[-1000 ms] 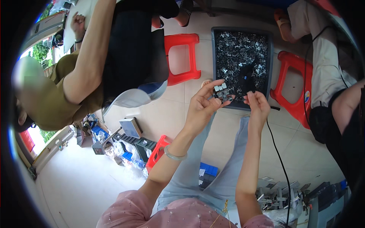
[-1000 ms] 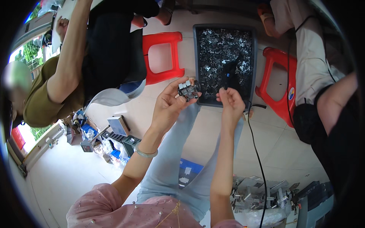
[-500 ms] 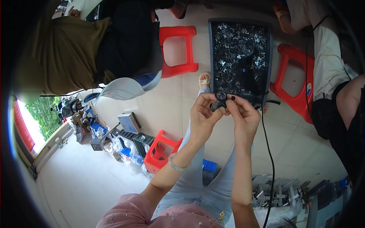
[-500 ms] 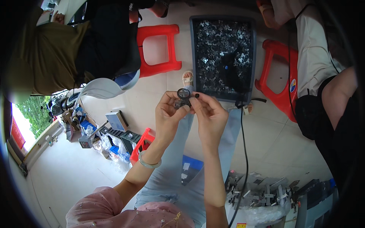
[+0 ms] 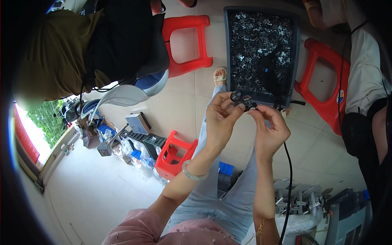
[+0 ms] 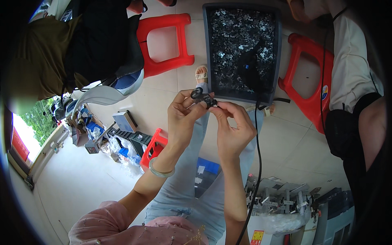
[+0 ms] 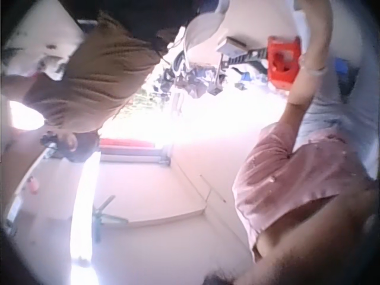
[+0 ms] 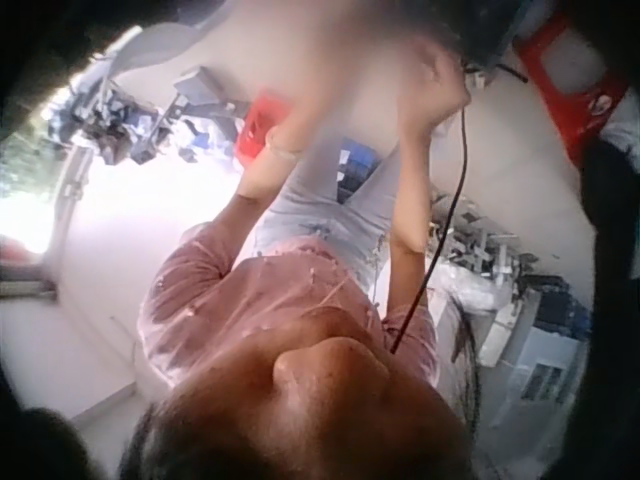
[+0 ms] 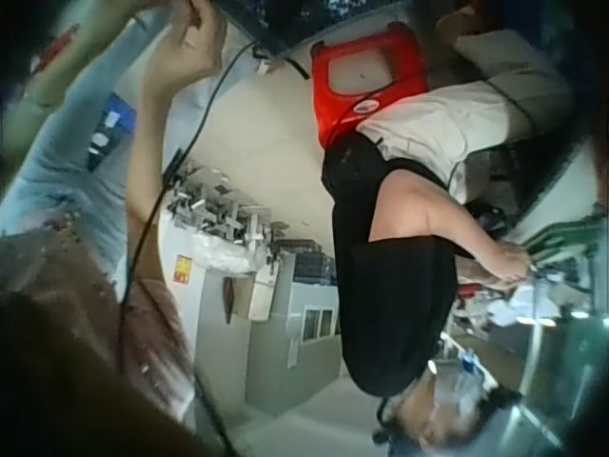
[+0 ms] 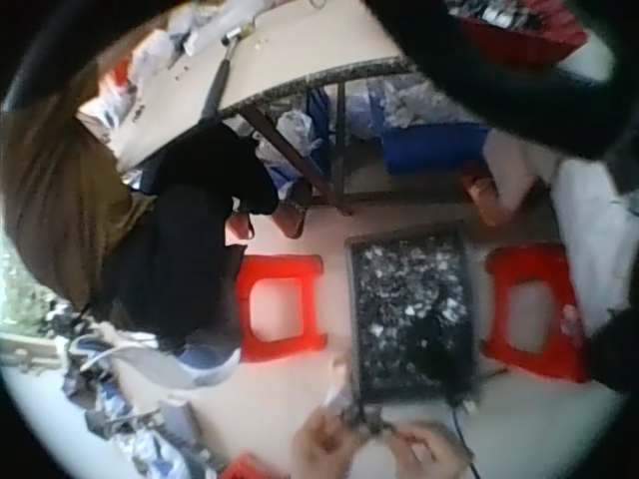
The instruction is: Assembling small plastic and electronic components at a factory workbench.
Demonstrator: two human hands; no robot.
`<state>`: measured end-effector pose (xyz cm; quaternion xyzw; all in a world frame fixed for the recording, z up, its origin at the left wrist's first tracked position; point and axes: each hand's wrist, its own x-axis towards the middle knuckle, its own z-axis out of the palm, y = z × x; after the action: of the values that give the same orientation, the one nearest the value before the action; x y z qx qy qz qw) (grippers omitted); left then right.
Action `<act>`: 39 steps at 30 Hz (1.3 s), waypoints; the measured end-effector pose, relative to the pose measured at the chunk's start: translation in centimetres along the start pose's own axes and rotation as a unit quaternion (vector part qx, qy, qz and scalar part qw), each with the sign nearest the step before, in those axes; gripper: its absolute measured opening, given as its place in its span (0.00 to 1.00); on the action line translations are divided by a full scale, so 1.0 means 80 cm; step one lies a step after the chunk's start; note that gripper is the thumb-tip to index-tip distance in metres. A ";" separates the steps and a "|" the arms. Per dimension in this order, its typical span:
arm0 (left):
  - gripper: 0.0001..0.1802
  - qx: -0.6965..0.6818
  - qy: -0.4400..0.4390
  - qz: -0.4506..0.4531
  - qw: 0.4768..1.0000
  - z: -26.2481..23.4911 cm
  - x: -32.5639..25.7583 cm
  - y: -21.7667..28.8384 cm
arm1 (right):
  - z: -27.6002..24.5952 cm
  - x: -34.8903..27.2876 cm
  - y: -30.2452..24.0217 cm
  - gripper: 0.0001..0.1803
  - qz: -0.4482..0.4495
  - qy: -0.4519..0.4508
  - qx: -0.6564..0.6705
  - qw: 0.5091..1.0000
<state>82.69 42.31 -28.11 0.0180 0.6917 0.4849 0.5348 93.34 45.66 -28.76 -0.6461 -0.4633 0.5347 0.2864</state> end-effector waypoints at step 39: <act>0.15 -0.082 -0.203 -0.038 0.975 -0.027 -0.005 -0.038 | -0.019 -0.012 0.011 0.11 -0.002 -0.071 -0.011 0.997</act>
<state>82.72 39.07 -30.03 0.0453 0.5269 0.5054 0.6818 95.02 44.63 -28.74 -0.6084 -0.4895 0.5739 0.2467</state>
